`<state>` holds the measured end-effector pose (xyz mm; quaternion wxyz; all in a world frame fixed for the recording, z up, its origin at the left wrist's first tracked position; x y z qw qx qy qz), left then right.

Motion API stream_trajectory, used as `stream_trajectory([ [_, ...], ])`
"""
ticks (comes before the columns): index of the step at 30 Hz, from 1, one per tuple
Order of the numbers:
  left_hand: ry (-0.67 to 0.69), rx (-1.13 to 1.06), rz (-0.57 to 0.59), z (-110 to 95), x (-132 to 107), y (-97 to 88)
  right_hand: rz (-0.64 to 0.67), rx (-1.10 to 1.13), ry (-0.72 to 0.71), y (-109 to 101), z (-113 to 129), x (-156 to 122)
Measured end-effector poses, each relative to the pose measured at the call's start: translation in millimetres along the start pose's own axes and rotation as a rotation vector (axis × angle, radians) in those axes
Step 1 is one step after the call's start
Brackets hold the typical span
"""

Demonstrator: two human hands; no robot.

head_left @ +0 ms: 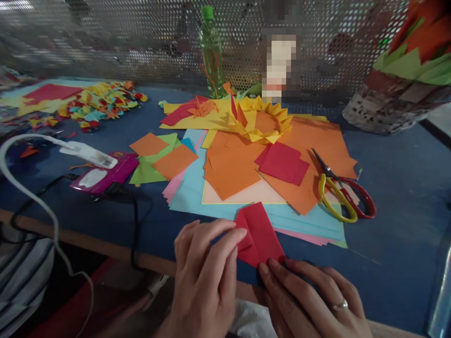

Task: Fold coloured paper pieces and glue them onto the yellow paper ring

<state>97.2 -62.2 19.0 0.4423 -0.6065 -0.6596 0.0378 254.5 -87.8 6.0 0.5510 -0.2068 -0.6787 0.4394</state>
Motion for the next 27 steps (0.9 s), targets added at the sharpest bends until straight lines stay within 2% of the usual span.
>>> stream_trajectory([
  [2, 0.088, -0.016, -0.034, -7, -9, -1.3, -0.006, -0.010, -0.044, 0, -1, 1],
  [3, 0.115, -0.028, 0.033, -8, -13, 5.0, -0.016, -0.016, -0.083, 0, 0, 1],
  [5, 0.249, -0.032, 0.020, -13, -22, 9.0, -0.033, -0.019, -0.129, -1, 2, 1],
  [8, 0.297, 0.023, 0.052, -9, -28, 17.9, -0.027, -0.003, -0.060, 0, 1, 1],
  [10, 0.310, 0.056, 0.052, -6, -30, 18.6, -0.015, -0.003, -0.009, 0, 2, 0],
  [13, 0.339, 0.090, 0.077, -7, -30, 16.8, -0.007, -0.025, -0.013, 0, 2, -1],
  [19, 0.336, 0.123, 0.148, -7, -28, 14.7, -0.020, -0.050, -0.239, -1, 3, 2],
  [27, 0.233, 0.069, 0.056, -6, -30, 9.8, 0.004, -0.037, -0.187, -1, 4, 2],
])
Point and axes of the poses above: each hand's wrist, its own x-axis towards the middle knuckle, its own y-axis out of the palm, z = x × y, the point moved 7 cm from there along x, towards the middle knuckle, and after that the axes turned 14 degrees about -x, right-handed, at the moved point
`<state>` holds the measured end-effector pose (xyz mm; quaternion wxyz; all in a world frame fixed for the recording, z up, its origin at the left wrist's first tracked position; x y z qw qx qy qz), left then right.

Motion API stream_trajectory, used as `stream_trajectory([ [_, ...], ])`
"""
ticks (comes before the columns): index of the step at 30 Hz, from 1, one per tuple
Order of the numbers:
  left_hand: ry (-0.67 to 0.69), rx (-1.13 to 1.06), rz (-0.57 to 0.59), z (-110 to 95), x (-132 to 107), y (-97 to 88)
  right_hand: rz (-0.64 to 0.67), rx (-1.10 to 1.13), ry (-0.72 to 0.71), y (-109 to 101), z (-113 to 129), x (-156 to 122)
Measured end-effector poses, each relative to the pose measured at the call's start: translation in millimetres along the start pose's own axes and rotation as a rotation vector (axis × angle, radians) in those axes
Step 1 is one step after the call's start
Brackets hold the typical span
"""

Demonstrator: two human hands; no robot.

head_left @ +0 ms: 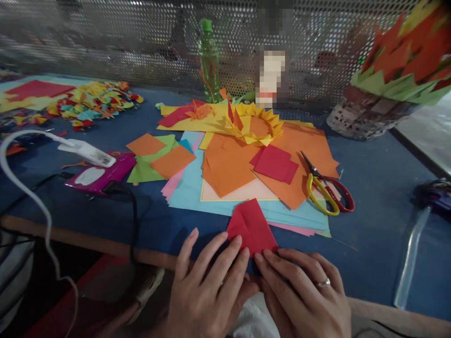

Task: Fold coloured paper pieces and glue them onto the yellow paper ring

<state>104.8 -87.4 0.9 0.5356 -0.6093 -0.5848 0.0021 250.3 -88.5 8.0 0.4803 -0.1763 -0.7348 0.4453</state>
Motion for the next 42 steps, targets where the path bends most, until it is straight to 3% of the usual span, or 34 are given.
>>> stream_trajectory([
  [3, -0.032, -0.013, -0.045, 0, 0, -0.2, -0.015, 0.065, 0.043, -3, -3, -2],
  [7, -0.046, -0.058, -0.081, 0, -2, 2.0, -0.044, 0.222, 0.222, -11, -25, -3],
  [11, -0.057, -0.102, -0.089, 2, -2, 1.6, 0.110, 0.110, 0.257, -5, -41, 2],
  [15, -0.038, -0.121, -0.060, 3, 0, -3.6, 0.261, 0.099, 0.220, 9, -40, 12],
  [18, 0.013, -0.108, -0.014, 2, 0, -4.1, 0.276, 0.129, 0.207, 11, -35, 24],
  [22, 0.005, -0.154, -0.085, 5, -4, -4.4, 0.329, 0.194, 0.207, 14, -27, 34],
  [31, 0.034, -0.157, -0.063, 6, -8, -5.2, 0.345, 0.278, 0.361, 22, -30, 34],
  [37, 0.044, -0.145, -0.052, 6, -9, -4.8, 0.424, 0.469, 0.246, 22, -25, 44],
  [42, 0.046, -0.156, -0.061, 4, -8, -8.1, 0.439, 0.474, 0.109, 13, -25, 51],
])
Point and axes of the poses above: each hand's wrist, its own x-axis towards the middle knuckle, its own y-axis out of the palm, z = x × y, the point moved 7 cm from there along x, towards the middle knuckle, and after that the axes turned 14 degrees about -x, right-handed, at the moved point
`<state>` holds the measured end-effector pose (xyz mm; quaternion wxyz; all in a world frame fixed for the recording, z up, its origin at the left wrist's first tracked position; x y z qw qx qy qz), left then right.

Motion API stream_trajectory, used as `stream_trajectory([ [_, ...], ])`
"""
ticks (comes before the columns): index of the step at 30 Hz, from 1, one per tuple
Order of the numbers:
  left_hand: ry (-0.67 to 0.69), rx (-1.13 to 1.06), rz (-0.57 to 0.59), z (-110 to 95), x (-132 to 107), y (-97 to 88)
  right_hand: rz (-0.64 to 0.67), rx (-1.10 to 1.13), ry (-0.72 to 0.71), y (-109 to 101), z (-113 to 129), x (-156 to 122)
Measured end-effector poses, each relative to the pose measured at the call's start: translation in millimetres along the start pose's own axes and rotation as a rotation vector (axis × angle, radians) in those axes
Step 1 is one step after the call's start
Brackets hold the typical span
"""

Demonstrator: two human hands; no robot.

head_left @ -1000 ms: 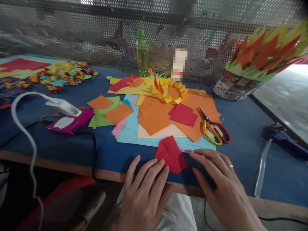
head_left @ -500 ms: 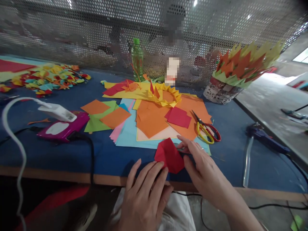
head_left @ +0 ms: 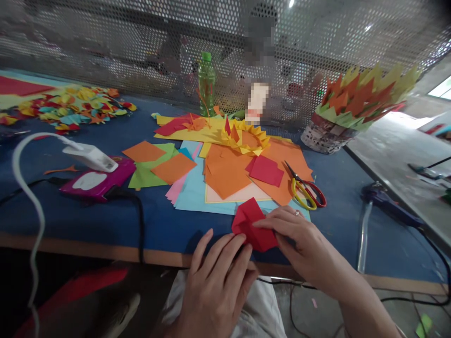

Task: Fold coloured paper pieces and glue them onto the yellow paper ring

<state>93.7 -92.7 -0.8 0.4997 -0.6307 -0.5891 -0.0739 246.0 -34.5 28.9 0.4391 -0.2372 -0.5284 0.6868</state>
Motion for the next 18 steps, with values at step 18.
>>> stream_trajectory([
  [18, 0.117, 0.037, 0.163, 8, 2, -5.7, -0.278, -0.284, -0.006, 13, 21, -36],
])
Point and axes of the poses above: each hand's wrist, its own x-axis towards the middle knuckle, its own y-axis out of the palm, z = x × y, the point moved 7 cm from there along x, towards the middle knuckle, and after that the axes turned 14 degrees about -x, right-handed, at the moved point
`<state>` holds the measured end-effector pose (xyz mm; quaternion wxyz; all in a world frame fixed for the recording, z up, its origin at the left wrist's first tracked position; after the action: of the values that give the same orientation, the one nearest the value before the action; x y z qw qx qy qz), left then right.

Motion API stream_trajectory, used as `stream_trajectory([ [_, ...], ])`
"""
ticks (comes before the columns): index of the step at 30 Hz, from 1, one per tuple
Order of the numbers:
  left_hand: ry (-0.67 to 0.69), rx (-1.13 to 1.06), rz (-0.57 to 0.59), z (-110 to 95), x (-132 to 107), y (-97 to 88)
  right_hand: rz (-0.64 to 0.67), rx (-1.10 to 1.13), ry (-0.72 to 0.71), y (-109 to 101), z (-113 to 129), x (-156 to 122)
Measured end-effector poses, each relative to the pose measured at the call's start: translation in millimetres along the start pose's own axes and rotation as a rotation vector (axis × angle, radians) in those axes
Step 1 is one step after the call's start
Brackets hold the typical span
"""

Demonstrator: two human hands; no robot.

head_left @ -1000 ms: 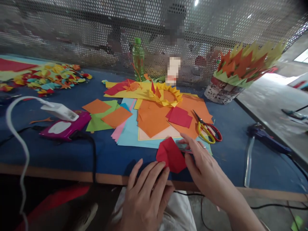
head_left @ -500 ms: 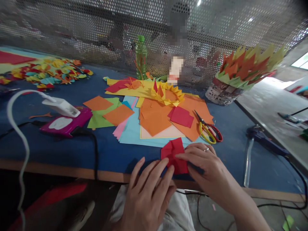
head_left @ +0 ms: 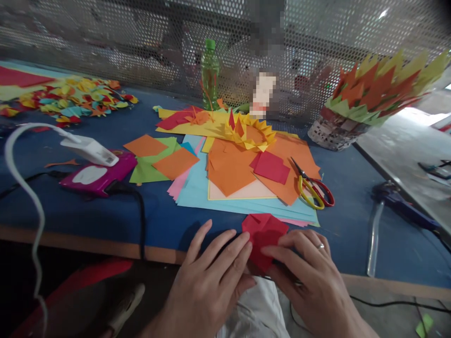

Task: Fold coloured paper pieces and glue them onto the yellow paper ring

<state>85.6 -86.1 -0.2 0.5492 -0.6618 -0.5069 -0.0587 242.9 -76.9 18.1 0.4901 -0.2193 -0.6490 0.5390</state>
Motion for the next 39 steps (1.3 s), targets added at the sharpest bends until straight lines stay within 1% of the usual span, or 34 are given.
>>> stream_trajectory([
  [4, 0.016, -0.029, 0.101, 4, -3, 0.2, 0.087, 0.191, 0.101, 9, -1, 4],
  [7, 0.038, -0.045, 0.135, 5, -5, -1.9, 0.118, 0.248, 0.124, 11, -4, 7],
  [13, 0.053, -0.079, 0.150, 6, -7, -2.7, 0.162, 0.203, 0.192, 14, -10, 13],
  [18, 0.074, -0.095, 0.098, 7, -5, -1.9, 0.138, 0.127, 0.261, 15, -8, 14],
  [25, 0.077, -0.073, 0.035, 7, -4, -3.7, 0.108, 0.055, 0.239, 17, -7, 12],
  [30, 0.018, -0.010, 0.101, 8, -2, 2.0, 0.111, 0.034, 0.232, 17, -6, 11],
  [33, 0.029, -0.003, 0.058, 7, -3, 1.6, 0.104, 0.013, 0.226, 18, -6, 11],
  [36, -0.011, -0.004, 0.076, 10, -5, 4.2, 0.099, -0.004, 0.215, 19, -6, 12],
  [37, -0.027, -0.005, 0.100, 11, -6, 5.8, 0.094, -0.007, 0.210, 19, -6, 12],
  [39, -0.014, -0.001, 0.111, 10, -7, 6.0, 0.091, -0.009, 0.198, 19, -6, 12],
])
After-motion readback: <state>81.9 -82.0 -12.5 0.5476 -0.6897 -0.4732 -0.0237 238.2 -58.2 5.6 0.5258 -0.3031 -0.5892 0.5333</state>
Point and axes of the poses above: each hand's wrist, its own x-axis towards the middle knuckle, its own y-axis out of the palm, z = x × y, the point moved 7 cm from there along x, towards the middle knuckle, and after that the axes turned 14 degrees about -x, right-handed, at the moved point
